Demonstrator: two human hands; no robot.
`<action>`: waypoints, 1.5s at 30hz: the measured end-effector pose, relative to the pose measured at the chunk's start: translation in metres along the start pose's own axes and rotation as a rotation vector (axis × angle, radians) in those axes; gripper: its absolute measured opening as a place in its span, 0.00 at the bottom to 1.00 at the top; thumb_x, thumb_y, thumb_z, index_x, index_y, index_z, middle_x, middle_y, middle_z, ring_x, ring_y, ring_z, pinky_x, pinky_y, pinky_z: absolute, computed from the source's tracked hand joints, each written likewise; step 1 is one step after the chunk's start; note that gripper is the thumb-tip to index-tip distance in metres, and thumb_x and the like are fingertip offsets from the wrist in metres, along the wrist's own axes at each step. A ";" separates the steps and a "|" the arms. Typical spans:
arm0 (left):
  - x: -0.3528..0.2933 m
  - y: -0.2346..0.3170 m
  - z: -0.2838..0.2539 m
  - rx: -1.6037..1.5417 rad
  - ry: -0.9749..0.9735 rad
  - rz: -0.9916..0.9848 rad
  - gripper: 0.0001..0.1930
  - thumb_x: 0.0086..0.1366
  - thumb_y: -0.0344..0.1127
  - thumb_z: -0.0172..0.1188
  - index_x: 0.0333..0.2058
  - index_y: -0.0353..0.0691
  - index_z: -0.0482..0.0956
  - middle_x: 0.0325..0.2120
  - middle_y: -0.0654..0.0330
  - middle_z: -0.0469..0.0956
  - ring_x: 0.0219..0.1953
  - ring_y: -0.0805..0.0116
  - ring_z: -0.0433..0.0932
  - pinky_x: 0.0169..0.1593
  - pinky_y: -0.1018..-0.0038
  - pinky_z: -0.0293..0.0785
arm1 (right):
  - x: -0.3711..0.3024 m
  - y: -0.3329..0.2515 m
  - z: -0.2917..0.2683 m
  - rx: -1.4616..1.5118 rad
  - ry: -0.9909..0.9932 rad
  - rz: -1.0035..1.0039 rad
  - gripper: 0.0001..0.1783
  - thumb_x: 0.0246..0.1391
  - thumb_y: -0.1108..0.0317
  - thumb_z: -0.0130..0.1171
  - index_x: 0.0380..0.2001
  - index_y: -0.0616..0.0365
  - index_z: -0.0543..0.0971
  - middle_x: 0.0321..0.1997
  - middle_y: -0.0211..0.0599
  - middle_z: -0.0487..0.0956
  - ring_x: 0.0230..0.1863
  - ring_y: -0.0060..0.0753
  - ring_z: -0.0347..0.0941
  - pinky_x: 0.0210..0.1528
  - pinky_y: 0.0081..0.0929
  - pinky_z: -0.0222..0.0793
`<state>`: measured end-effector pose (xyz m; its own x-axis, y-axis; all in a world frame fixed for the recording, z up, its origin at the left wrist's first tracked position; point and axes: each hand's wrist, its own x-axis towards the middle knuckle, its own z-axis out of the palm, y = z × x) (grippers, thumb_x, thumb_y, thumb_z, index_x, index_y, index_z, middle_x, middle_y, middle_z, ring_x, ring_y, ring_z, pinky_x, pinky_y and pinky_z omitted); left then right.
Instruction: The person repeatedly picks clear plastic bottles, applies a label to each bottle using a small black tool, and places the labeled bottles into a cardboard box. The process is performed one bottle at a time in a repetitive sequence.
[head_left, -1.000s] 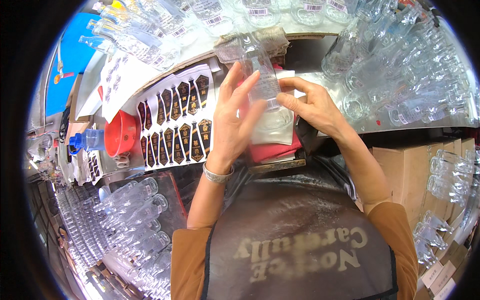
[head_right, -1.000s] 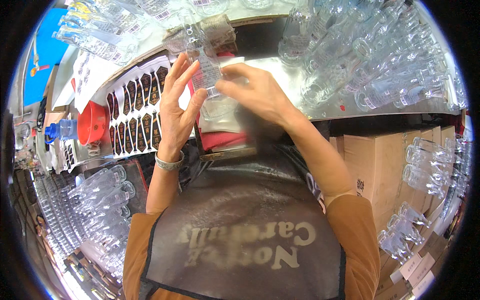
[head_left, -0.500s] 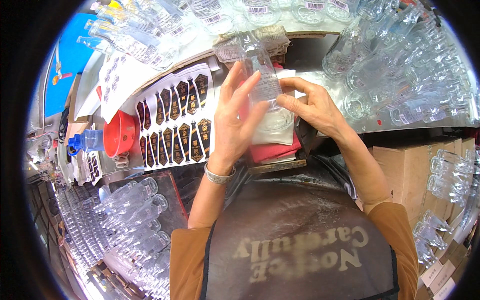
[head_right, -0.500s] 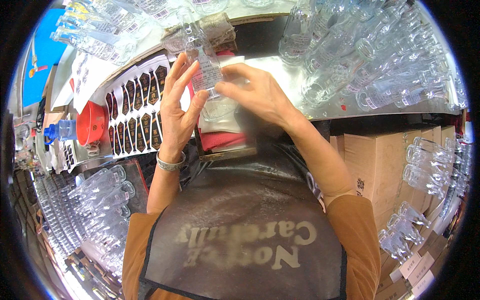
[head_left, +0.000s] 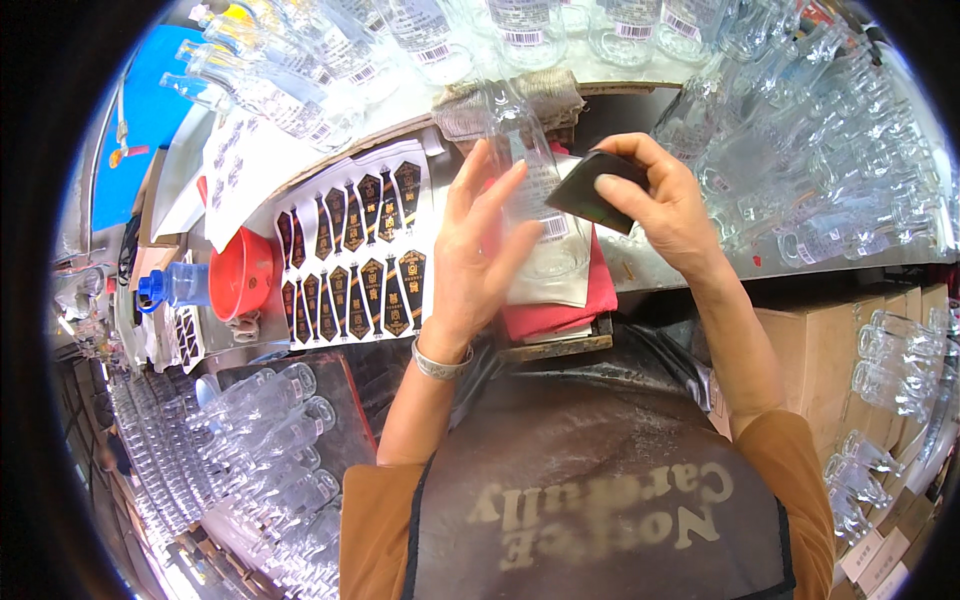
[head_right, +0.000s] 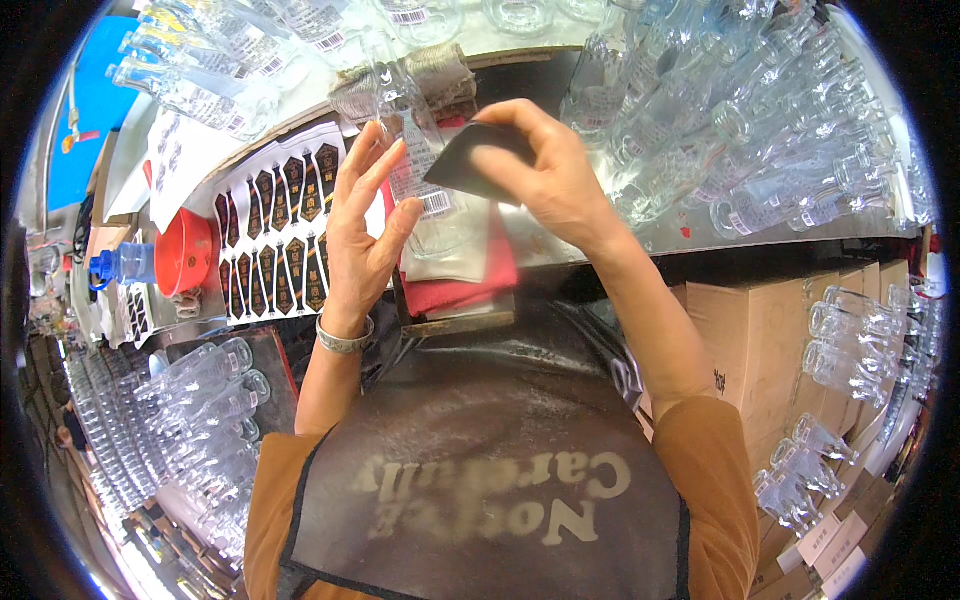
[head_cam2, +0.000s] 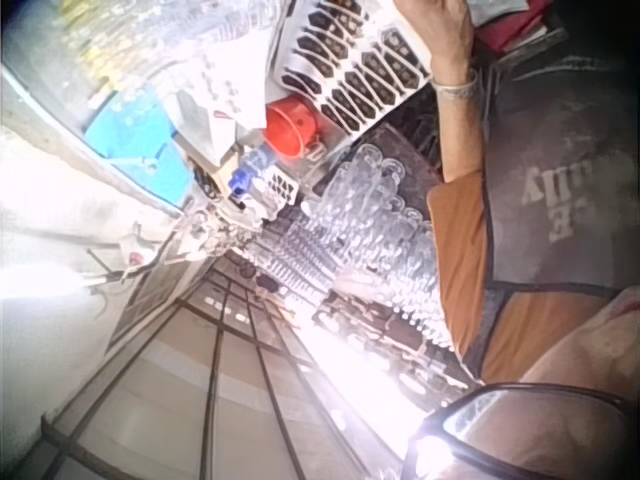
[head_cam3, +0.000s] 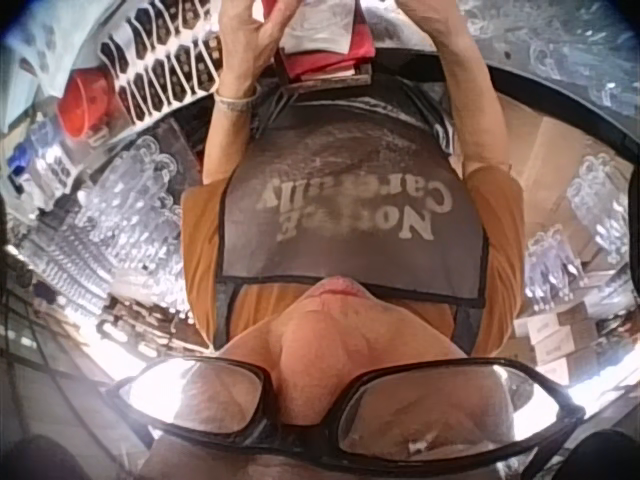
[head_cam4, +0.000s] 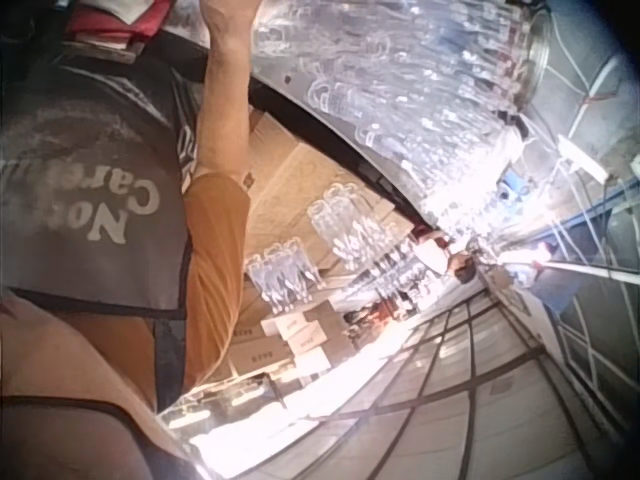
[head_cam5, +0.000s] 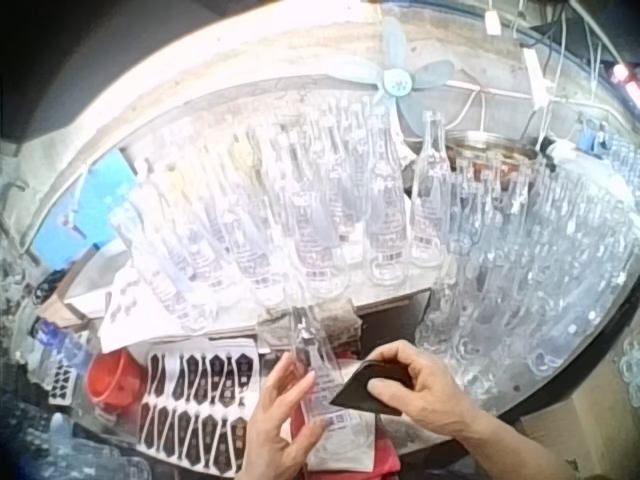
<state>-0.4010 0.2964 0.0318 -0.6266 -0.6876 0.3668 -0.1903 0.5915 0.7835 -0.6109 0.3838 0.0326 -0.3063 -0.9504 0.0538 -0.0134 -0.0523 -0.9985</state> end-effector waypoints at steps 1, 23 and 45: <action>0.000 0.000 0.000 0.001 0.000 0.001 0.27 0.60 0.28 0.66 0.60 0.41 0.76 0.69 0.43 0.59 0.69 0.48 0.63 0.68 0.61 0.62 | 0.005 0.000 0.002 -0.091 0.032 -0.074 0.17 0.59 0.65 0.62 0.49 0.62 0.78 0.45 0.33 0.81 0.46 0.23 0.76 0.48 0.20 0.71; -0.035 -0.005 0.016 -0.181 0.054 -0.024 0.55 0.50 0.36 0.76 0.70 0.29 0.50 0.59 0.41 0.71 0.58 0.48 0.74 0.60 0.61 0.69 | -0.024 -0.055 0.050 -0.935 -0.452 -0.886 0.12 0.45 0.72 0.62 0.36 0.55 0.82 0.39 0.34 0.81 0.40 0.37 0.78 0.43 0.33 0.73; -0.045 0.004 0.014 -0.213 0.044 -0.136 0.59 0.49 0.27 0.77 0.71 0.33 0.41 0.64 0.44 0.65 0.59 0.55 0.72 0.64 0.63 0.68 | 0.066 -0.060 0.025 -0.961 0.135 -0.900 0.08 0.43 0.70 0.64 0.30 0.54 0.80 0.29 0.38 0.76 0.35 0.43 0.76 0.37 0.35 0.74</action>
<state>-0.3845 0.3360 0.0112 -0.5717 -0.7751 0.2691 -0.1038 0.3937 0.9134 -0.6066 0.3163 0.0962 0.0734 -0.6574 0.7499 -0.9082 -0.3548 -0.2221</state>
